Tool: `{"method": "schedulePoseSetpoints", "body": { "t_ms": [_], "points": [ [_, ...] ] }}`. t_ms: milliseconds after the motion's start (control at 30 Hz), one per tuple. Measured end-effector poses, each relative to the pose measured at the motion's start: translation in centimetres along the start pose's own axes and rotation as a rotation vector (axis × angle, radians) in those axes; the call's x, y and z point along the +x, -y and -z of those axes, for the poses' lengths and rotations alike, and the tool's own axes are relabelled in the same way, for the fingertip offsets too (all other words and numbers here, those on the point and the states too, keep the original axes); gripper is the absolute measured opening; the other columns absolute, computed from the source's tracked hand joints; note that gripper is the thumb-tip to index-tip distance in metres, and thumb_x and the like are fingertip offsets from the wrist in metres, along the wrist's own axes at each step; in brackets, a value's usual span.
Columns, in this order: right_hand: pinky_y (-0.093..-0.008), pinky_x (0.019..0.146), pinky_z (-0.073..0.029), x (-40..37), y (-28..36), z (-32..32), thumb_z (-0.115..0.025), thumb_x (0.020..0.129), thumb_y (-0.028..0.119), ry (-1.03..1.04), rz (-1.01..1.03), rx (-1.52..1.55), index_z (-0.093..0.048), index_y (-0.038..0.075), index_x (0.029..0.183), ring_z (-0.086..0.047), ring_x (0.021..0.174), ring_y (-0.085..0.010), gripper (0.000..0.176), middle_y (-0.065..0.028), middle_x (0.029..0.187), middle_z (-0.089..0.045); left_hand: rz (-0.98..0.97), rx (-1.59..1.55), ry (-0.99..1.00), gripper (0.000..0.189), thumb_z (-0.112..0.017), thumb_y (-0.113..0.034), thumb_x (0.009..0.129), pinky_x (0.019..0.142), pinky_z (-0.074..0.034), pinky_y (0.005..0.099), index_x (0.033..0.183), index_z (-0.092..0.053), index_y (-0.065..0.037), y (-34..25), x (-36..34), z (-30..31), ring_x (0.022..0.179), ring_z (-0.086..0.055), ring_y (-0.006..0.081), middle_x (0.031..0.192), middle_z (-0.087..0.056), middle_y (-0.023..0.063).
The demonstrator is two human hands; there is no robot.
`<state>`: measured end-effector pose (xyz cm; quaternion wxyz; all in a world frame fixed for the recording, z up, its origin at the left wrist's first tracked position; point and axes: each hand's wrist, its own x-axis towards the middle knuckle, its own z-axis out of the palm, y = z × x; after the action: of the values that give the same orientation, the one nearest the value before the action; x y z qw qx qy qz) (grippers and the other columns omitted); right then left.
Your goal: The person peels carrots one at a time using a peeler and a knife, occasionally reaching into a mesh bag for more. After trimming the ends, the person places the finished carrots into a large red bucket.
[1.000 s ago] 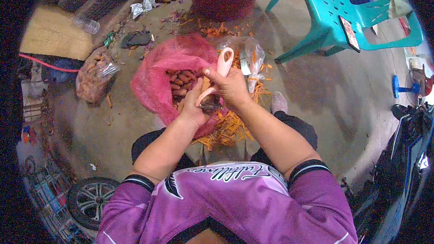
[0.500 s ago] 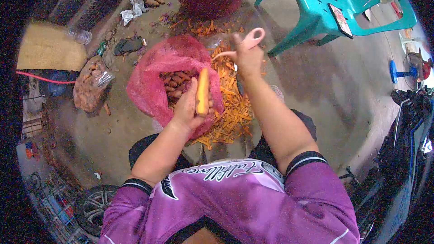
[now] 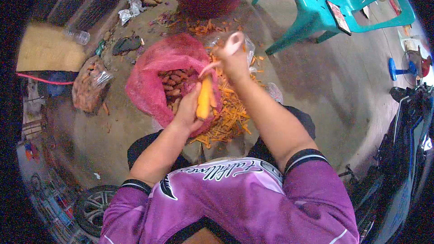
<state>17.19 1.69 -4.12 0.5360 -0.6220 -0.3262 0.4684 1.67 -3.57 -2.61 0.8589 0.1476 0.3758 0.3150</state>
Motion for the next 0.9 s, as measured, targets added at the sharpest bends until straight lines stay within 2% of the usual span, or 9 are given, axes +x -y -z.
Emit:
{"method": "schedulePoseSetpoints", "body": {
  "t_ms": [100,333,367,600,667,733,767,800,900],
  "points": [
    [-0.0281,0.045,-0.042,2.5,0.4,1.4,-0.064,0.072,0.016,-0.280,-0.074,0.421,-0.047,0.002,0.074,-0.052,0.053,-0.0139,0.022,-0.0050,0.065,-0.050,0.082,-0.014,0.060,0.037,-0.034,-0.036,0.089,0.048,-0.042,0.0231,0.102,-0.048,-0.005,-0.2,-0.7,-0.3,0.056,-0.052,0.0139,0.071,-0.052,0.0041],
    [-0.0229,0.044,-0.037,-5.1,2.5,-2.4,-0.066,0.070,0.020,0.298,-0.257,0.061,-0.052,0.002,0.073,-0.047,0.050,-0.0087,0.022,-0.0014,0.062,-0.051,0.087,-0.143,0.023,0.034,-0.036,-0.034,0.088,0.057,-0.045,0.0311,0.102,-0.049,-0.006,-1.4,0.4,1.9,0.066,-0.053,0.0169,0.080,-0.054,0.0042],
    [-0.0226,0.043,-0.037,-5.6,2.5,-2.5,-0.066,0.070,0.020,0.324,-0.254,0.053,-0.053,0.002,0.073,-0.047,0.050,-0.0086,0.022,-0.0018,0.061,-0.052,0.056,-0.132,-0.228,0.033,-0.037,-0.033,0.088,0.059,-0.047,0.0323,0.102,-0.049,-0.006,-1.1,0.3,0.1,0.068,-0.054,0.0175,0.084,-0.055,0.0056],
    [-0.0237,0.040,-0.035,-5.3,2.3,-2.7,-0.066,0.069,0.021,0.391,-0.327,0.096,-0.053,0.003,0.070,-0.046,0.048,-0.0091,0.022,-0.0013,0.058,-0.050,0.010,-0.070,-0.112,0.034,-0.038,-0.037,0.087,0.053,-0.043,0.0288,0.098,-0.049,-0.007,-1.2,0.1,0.7,0.064,-0.052,0.0154,0.082,-0.054,0.0063],
    [-0.0241,0.040,-0.035,-4.3,2.5,-2.3,-0.065,0.069,0.021,0.177,-0.285,0.105,-0.053,0.003,0.070,-0.046,0.048,-0.0094,0.022,-0.0016,0.058,-0.049,0.019,0.030,0.024,0.034,-0.038,-0.039,0.087,0.048,-0.041,0.0274,0.095,-0.049,-0.008,-0.5,1.0,4.3,0.059,-0.051,0.0144,0.077,-0.053,0.0052],
    [-0.0247,0.041,-0.036,-1.3,1.6,-0.7,-0.065,0.069,0.020,-0.045,-0.278,0.019,-0.052,0.002,0.072,-0.046,0.048,-0.0104,0.022,-0.0021,0.061,-0.049,0.141,-0.054,0.000,0.033,-0.040,-0.040,0.086,0.046,-0.040,0.0267,0.092,-0.049,-0.010,-0.6,-0.6,1.1,0.054,-0.049,0.0137,0.072,-0.051,0.0036],
    [-0.0253,0.042,-0.037,0.5,0.8,0.0,-0.064,0.070,0.019,-0.160,-0.101,0.224,-0.051,0.002,0.072,-0.046,0.048,-0.0105,0.021,-0.0016,0.062,-0.048,0.205,-0.098,-0.013,0.032,-0.040,-0.041,0.086,0.045,-0.039,0.0263,0.090,-0.049,-0.011,-0.7,-1.2,0.0,0.052,-0.048,0.0133,0.070,-0.050,0.0029],
    [-0.0253,0.043,-0.038,1.1,1.4,0.5,-0.063,0.071,0.018,-0.296,-0.127,0.258,-0.049,0.002,0.071,-0.046,0.050,-0.0103,0.021,-0.0005,0.062,-0.047,0.199,-0.138,0.000,0.032,-0.041,-0.042,0.086,0.045,-0.039,0.0267,0.090,-0.049,-0.011,-0.7,-1.2,0.0,0.052,-0.048,0.0135,0.070,-0.051,0.0029],
    [-0.0248,0.044,-0.037,0.2,2.2,0.7,-0.063,0.071,0.018,-0.148,-0.165,0.217,-0.049,0.003,0.071,-0.045,0.051,-0.0096,0.021,-0.0002,0.063,-0.046,0.150,-0.189,0.020,0.034,-0.043,-0.044,0.084,0.046,-0.040,0.0276,0.090,-0.050,-0.011,-0.9,-0.6,0.3,0.055,-0.050,0.0137,0.071,-0.051,0.0032]
  ]
}}
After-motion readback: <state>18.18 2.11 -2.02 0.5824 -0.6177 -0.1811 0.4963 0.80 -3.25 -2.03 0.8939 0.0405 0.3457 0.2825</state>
